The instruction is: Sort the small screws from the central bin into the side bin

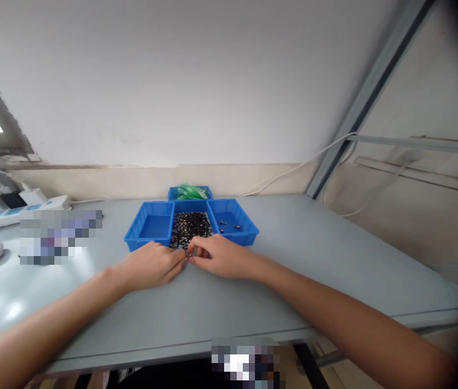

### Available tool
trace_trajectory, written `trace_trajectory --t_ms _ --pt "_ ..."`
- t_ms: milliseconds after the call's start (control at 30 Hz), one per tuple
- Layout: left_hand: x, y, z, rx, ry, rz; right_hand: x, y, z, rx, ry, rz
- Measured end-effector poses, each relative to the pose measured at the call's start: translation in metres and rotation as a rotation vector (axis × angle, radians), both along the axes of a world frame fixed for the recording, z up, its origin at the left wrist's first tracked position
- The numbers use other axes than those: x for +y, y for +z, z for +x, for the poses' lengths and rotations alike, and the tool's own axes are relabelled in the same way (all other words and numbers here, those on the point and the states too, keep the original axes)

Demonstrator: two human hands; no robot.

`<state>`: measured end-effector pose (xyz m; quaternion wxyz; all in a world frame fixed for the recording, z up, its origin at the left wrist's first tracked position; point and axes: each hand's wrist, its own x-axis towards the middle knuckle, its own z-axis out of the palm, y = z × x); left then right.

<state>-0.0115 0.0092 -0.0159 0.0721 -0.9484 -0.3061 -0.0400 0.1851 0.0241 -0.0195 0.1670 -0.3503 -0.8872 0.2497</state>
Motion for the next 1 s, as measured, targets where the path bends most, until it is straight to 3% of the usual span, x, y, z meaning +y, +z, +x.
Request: trace_trajectory --t_ms 1000 --pt "-0.0004 0.0005 -0.0003 0.006 0.087 0.057 0.001 0.0011 0.0024 -0.026 0.029 0.013"
